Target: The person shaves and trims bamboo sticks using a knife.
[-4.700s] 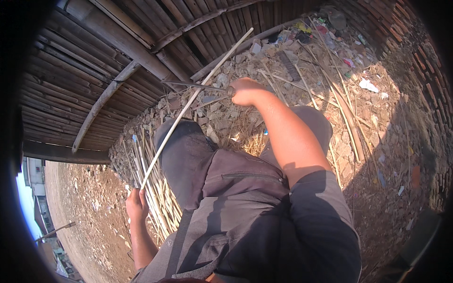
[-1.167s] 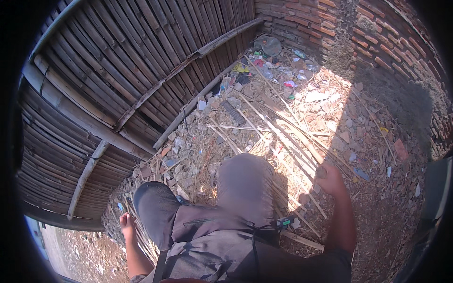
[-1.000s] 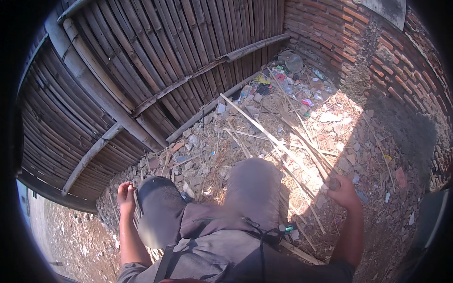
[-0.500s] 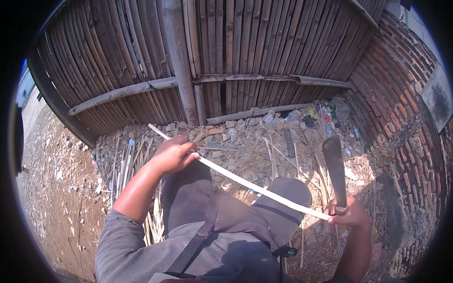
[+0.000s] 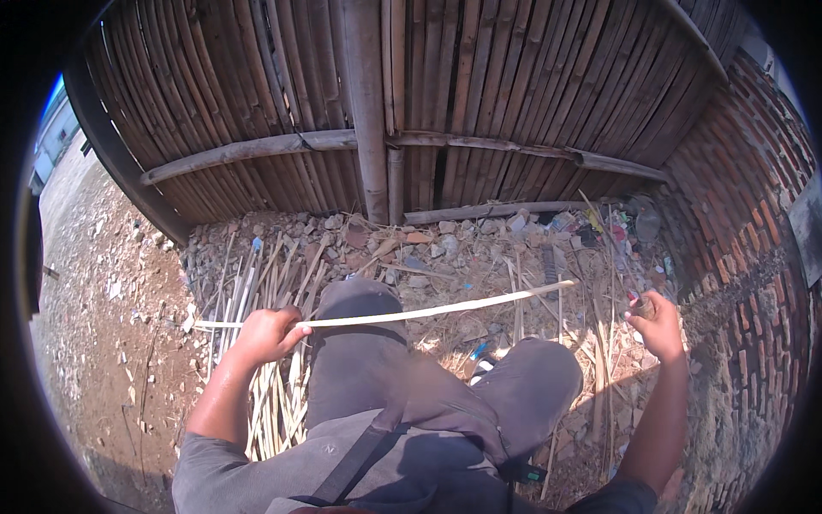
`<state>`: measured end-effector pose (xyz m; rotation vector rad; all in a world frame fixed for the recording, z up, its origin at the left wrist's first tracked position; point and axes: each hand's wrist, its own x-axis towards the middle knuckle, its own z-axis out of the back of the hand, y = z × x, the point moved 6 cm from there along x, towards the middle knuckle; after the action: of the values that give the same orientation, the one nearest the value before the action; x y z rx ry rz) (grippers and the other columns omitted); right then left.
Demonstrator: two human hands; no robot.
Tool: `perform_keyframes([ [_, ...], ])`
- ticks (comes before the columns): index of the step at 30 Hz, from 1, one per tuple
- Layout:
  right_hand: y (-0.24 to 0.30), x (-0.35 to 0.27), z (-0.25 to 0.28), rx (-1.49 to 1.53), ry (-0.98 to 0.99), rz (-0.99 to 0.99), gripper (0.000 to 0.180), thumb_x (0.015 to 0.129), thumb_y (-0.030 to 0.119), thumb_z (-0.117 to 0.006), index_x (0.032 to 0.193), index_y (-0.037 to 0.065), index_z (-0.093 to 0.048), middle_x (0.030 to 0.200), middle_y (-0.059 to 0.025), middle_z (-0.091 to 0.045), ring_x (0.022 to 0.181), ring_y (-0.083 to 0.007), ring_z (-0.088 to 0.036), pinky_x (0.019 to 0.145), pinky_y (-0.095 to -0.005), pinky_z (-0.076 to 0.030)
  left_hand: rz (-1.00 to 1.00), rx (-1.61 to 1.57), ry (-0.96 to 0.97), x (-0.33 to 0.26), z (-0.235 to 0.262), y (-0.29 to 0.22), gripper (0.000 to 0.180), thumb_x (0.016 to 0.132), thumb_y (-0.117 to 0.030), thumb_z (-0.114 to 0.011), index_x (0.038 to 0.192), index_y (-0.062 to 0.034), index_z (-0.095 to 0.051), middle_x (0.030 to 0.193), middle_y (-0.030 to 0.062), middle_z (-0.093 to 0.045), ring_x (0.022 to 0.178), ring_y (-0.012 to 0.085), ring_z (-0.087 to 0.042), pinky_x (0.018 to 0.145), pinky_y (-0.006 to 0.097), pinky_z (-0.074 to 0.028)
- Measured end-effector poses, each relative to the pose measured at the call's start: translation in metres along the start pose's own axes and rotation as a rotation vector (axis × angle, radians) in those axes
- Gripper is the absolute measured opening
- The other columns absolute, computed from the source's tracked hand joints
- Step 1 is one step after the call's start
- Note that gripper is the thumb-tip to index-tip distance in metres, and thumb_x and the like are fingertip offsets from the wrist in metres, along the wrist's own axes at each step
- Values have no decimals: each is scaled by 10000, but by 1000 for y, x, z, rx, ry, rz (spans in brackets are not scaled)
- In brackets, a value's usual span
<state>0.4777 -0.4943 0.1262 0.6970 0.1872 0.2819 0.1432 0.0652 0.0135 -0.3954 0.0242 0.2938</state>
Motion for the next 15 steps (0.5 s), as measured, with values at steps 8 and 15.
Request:
perform_keyframes([
  [8,53,60,-130,-156,-85,101,497,791,285,-801,1133,-33,-631,942,-164,-715,915,-283,-692,843,-372,-520,169,-153,-78,25,-1,-7,337,986,-362,-567,940,-43,-666,776,213,-673,794,432,-661,723,516,-513],
  [15,104,70,-225,-283,249,137,424,808,388,-763,1122,118,-673,890,-170,-698,903,-387,-677,788,-468,-521,89,-160,7,123,21,-24,264,1004,-259,-529,1022,-13,-625,888,249,-656,873,458,-629,763,508,-482],
])
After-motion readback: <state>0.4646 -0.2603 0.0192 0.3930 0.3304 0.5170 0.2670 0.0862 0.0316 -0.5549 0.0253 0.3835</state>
